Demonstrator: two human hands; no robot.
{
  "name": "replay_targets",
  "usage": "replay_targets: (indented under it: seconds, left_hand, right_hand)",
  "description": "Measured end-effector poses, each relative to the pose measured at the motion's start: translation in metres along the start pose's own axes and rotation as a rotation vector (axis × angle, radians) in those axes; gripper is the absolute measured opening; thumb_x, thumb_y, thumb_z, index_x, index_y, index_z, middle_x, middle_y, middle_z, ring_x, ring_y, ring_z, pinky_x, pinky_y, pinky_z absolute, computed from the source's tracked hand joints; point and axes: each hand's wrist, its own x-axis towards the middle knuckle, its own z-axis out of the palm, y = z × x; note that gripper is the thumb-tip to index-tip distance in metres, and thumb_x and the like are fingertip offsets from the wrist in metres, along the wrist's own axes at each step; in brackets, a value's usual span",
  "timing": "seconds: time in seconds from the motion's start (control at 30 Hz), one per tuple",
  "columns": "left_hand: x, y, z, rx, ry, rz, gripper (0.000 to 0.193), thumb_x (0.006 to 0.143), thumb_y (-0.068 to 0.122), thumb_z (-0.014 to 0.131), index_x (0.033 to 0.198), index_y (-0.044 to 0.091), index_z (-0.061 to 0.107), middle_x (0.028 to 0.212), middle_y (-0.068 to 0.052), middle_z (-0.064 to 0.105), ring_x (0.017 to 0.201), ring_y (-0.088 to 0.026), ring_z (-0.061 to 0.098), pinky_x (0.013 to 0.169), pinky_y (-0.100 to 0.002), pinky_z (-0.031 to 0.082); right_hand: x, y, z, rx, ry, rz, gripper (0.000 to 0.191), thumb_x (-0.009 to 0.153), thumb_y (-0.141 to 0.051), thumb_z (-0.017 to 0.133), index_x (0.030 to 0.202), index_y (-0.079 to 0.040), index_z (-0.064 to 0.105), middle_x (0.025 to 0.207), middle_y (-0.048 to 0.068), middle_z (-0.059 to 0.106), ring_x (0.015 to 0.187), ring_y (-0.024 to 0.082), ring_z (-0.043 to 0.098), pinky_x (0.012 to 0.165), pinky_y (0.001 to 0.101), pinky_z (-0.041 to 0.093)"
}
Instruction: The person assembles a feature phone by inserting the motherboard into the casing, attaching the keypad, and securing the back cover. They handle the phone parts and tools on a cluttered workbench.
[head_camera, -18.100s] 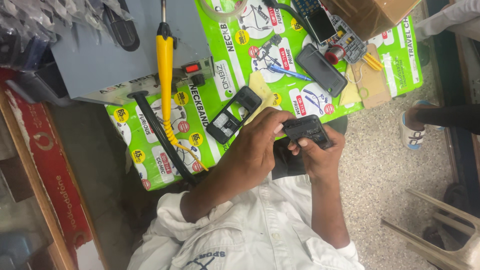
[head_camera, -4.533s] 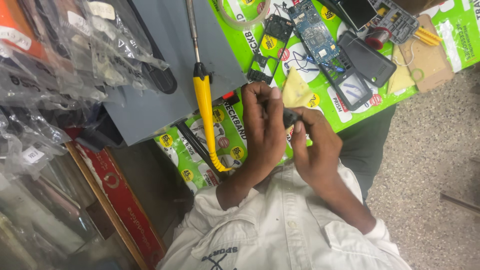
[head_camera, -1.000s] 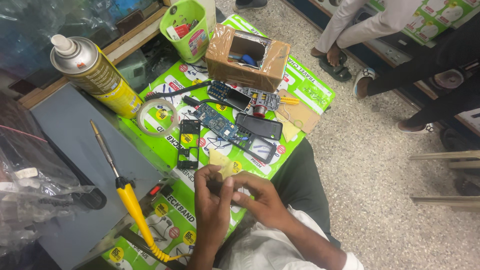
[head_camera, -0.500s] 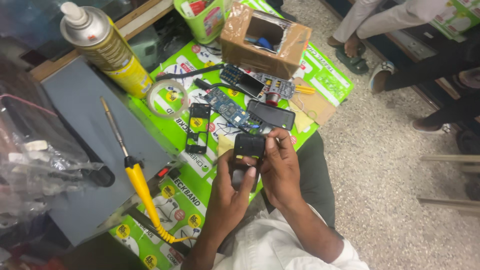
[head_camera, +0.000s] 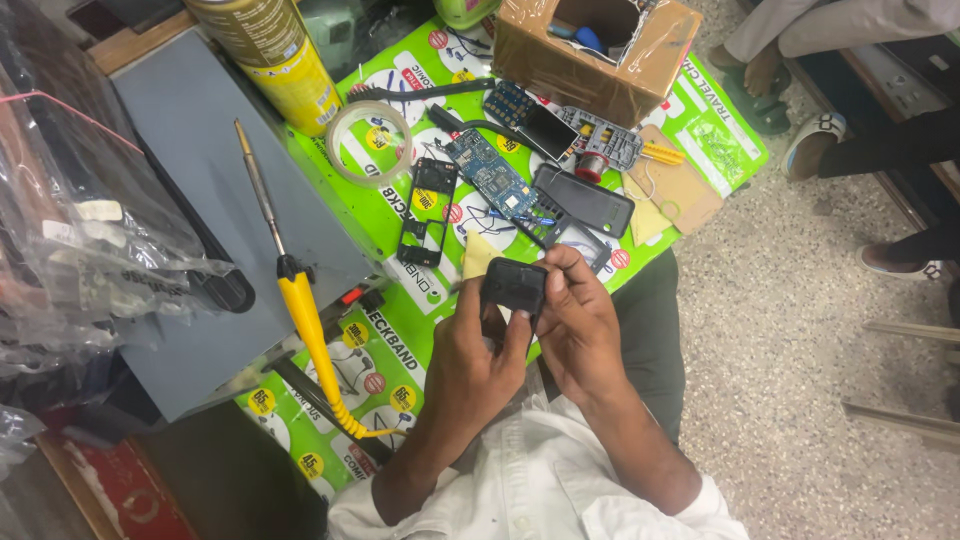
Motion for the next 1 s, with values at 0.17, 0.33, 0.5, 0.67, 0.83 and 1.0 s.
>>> replay_targets:
  seconds: [0.17, 0.33, 0.5, 0.67, 0.83, 1.0]
  left_hand:
    - [0.000, 0.000, 0.000, -0.002, -0.032, -0.016, 0.031, 0.092, 0.011, 0.068, 0.118, -0.001, 0.058, 0.080, -0.015, 0.072, 0.069, -0.031, 0.076, 0.059, -0.040, 0.055]
    - [0.000, -0.001, -0.001, 0.069, -0.022, -0.007, 0.034, 0.093, 0.011, 0.066, 0.123, -0.001, 0.056, 0.083, -0.017, 0.072, 0.074, -0.035, 0.074, 0.061, -0.042, 0.055]
    - [-0.001, -0.002, 0.002, 0.144, -0.056, 0.024, 0.042, 0.095, 0.010, 0.063, 0.131, -0.005, 0.049, 0.087, -0.023, 0.070, 0.077, -0.041, 0.071, 0.065, -0.047, 0.055]
    - [-0.001, 0.000, 0.002, 0.190, -0.055, 0.064, 0.042, 0.095, 0.011, 0.063, 0.131, -0.005, 0.048, 0.090, -0.025, 0.071, 0.079, -0.044, 0.071, 0.063, -0.049, 0.055]
    - [-0.001, 0.009, -0.004, 0.278, -0.074, 0.097, 0.046, 0.090, 0.015, 0.067, 0.129, -0.003, 0.050, 0.087, -0.023, 0.072, 0.073, -0.041, 0.073, 0.059, -0.048, 0.057]
    - [-0.001, 0.013, -0.008, 0.281, -0.071, 0.164, 0.048, 0.090, 0.019, 0.068, 0.129, -0.003, 0.050, 0.090, -0.022, 0.072, 0.073, -0.041, 0.073, 0.060, -0.046, 0.057]
  right_hand:
    - [-0.005, -0.005, -0.005, -0.172, -0.033, -0.080, 0.032, 0.111, -0.019, 0.055, 0.134, 0.003, 0.057, 0.120, 0.012, 0.068, 0.112, 0.019, 0.065, 0.099, 0.0345, 0.051]
    - [-0.008, -0.010, -0.013, -0.285, -0.014, -0.064, 0.041, 0.112, -0.023, 0.051, 0.138, 0.007, 0.059, 0.117, 0.015, 0.070, 0.108, 0.019, 0.067, 0.098, 0.0364, 0.053]
    - [-0.008, -0.006, -0.014, -0.356, 0.032, -0.052, 0.039, 0.108, -0.019, 0.053, 0.137, 0.007, 0.058, 0.119, 0.013, 0.070, 0.110, 0.018, 0.067, 0.100, 0.0368, 0.053]
    - [-0.011, -0.006, -0.008, -0.274, 0.087, -0.009, 0.037, 0.109, -0.017, 0.053, 0.138, 0.006, 0.058, 0.118, 0.014, 0.070, 0.107, 0.019, 0.067, 0.096, 0.0360, 0.053]
    - [-0.022, -0.010, 0.000, -0.187, 0.087, -0.001, 0.038, 0.110, -0.019, 0.053, 0.136, 0.007, 0.057, 0.118, 0.014, 0.069, 0.106, 0.019, 0.067, 0.094, 0.0346, 0.054]
    - [-0.018, -0.013, -0.001, -0.132, 0.079, 0.048, 0.037, 0.109, -0.019, 0.053, 0.135, 0.007, 0.057, 0.117, 0.017, 0.069, 0.105, 0.021, 0.068, 0.091, 0.0354, 0.055]
